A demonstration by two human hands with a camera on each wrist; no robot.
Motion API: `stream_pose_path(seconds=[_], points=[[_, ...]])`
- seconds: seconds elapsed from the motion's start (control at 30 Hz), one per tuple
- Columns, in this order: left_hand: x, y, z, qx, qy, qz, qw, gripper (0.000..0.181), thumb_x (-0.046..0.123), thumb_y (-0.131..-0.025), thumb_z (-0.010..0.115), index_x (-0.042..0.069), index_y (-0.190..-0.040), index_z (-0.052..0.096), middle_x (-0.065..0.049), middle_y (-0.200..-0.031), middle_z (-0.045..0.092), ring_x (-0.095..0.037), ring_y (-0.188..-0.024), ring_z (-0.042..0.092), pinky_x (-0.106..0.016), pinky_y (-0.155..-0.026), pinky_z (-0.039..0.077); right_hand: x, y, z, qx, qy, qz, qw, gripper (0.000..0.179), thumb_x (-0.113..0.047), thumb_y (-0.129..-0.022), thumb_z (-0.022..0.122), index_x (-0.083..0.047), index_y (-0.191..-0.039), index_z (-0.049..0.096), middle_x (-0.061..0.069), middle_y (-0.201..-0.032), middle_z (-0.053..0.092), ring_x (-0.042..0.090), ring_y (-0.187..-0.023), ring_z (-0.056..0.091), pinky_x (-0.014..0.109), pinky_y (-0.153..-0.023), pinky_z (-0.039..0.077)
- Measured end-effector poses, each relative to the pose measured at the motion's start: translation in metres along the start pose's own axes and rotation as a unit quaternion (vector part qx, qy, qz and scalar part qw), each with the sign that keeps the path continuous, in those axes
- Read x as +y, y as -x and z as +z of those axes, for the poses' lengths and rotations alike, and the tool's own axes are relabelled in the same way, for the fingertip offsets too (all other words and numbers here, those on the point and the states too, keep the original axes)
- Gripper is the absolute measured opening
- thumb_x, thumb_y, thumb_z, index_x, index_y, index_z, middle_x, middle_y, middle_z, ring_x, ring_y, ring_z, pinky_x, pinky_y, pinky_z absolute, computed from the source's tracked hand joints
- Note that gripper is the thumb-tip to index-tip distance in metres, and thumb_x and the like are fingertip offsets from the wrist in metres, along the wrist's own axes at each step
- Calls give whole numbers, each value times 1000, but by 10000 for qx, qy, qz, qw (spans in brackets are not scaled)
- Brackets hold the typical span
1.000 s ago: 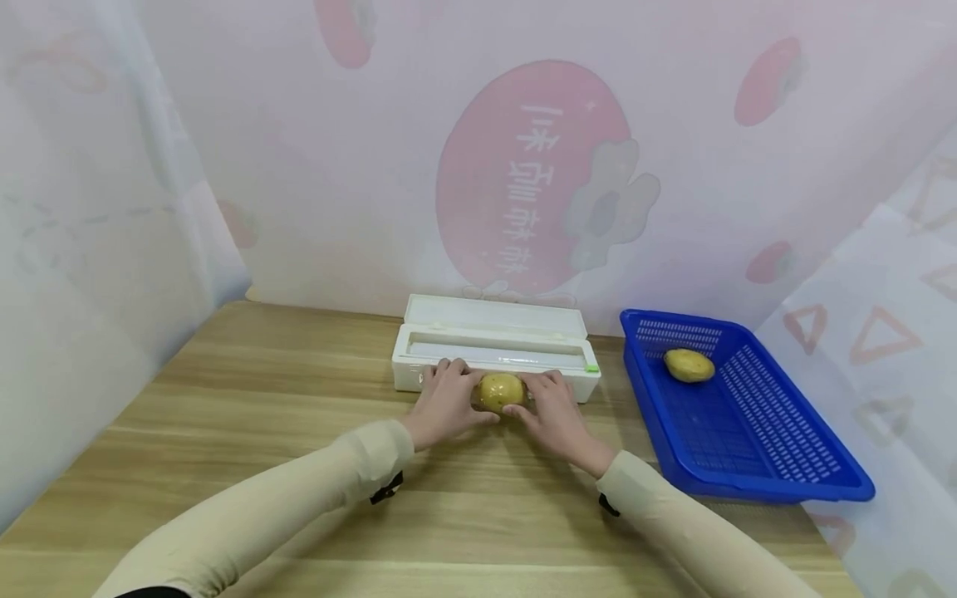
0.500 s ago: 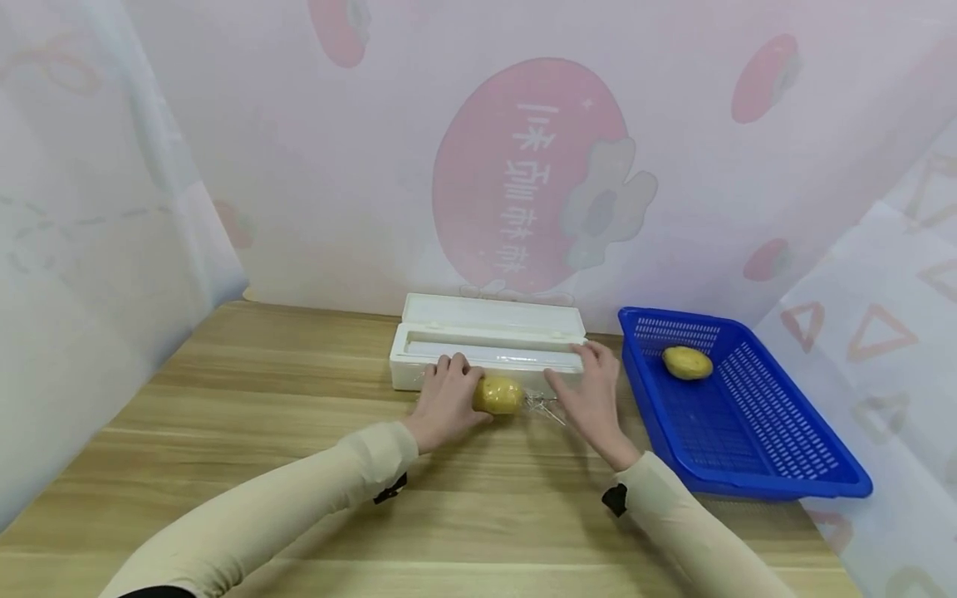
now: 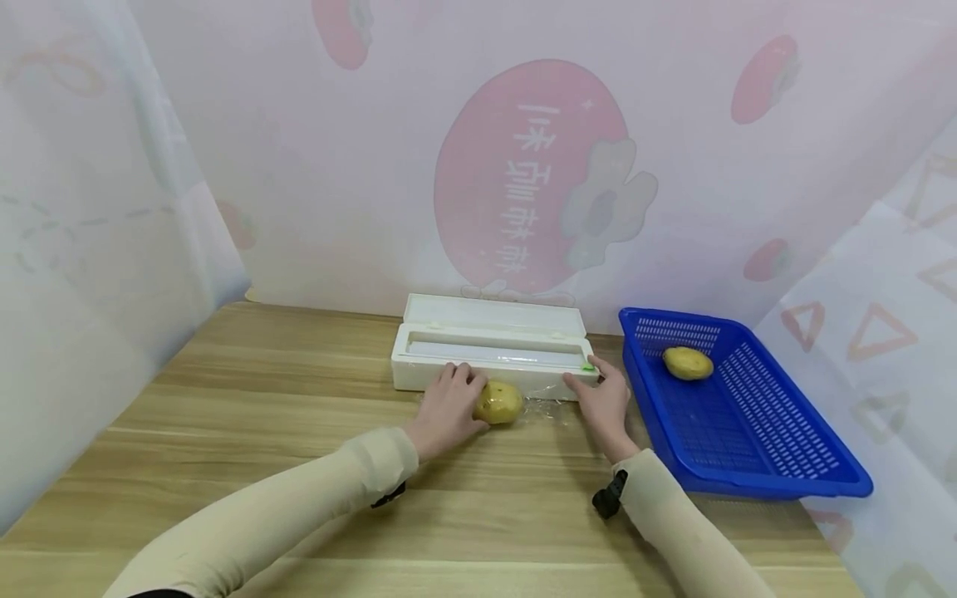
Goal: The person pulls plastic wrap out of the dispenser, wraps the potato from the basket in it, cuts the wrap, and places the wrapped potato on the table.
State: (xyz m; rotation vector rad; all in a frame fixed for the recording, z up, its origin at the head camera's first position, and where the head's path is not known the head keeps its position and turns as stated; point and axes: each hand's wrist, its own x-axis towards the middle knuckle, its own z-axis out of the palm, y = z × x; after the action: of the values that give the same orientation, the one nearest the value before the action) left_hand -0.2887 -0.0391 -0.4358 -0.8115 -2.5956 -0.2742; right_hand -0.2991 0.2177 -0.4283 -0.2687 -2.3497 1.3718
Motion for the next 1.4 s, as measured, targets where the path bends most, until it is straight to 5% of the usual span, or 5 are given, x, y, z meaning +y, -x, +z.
stream_pose_path(seconds=[0.43,0.8,1.03,1.3,1.4], points=[[6,-6,-17,-471,100,61,9988,60,38,-71,87,4,-114,62,-13,-105,57,-30,-96,52,-46,-89,45,9,-4,-8,114,-168,-72,9998,62,-22,-73,90,-1,-126,65,18,-116,66,29,-104,63,43,-85,50],[44,-48,-27,-539,297,727,9954,45,43,-90,68,6,-115,66,-8,-105,59,-22,-90,58,-35,-75,52,13,-9,-12,75,-208,43,9997,58,-22,-73,90,-6,-124,67,16,-114,67,27,-102,63,22,-63,51],[60,-88,-22,-688,1661,89,9837,32,29,-97,62,7,-120,66,-6,-109,61,-16,-89,60,-28,-71,52,12,-11,-10,1,-207,-38,9998,58,-23,-74,89,-5,-124,67,15,-116,66,27,-102,62,33,-73,53],[67,-122,-6,-909,2327,-212,9681,30,25,-96,67,7,-119,71,-6,-110,67,-18,-99,61,-30,-79,51,15,-12,-6,-4,-319,5,9995,55,-23,-73,90,-7,-121,69,14,-115,67,26,-102,64,41,-81,53],[70,-130,1,-923,2690,-324,9582,23,23,-94,69,9,-112,75,-2,-103,71,-14,-90,63,-26,-72,51,15,-13,-5,83,-317,25,9995,53,-23,-71,91,-8,-119,71,12,-113,68,25,-100,64,40,-80,53]])
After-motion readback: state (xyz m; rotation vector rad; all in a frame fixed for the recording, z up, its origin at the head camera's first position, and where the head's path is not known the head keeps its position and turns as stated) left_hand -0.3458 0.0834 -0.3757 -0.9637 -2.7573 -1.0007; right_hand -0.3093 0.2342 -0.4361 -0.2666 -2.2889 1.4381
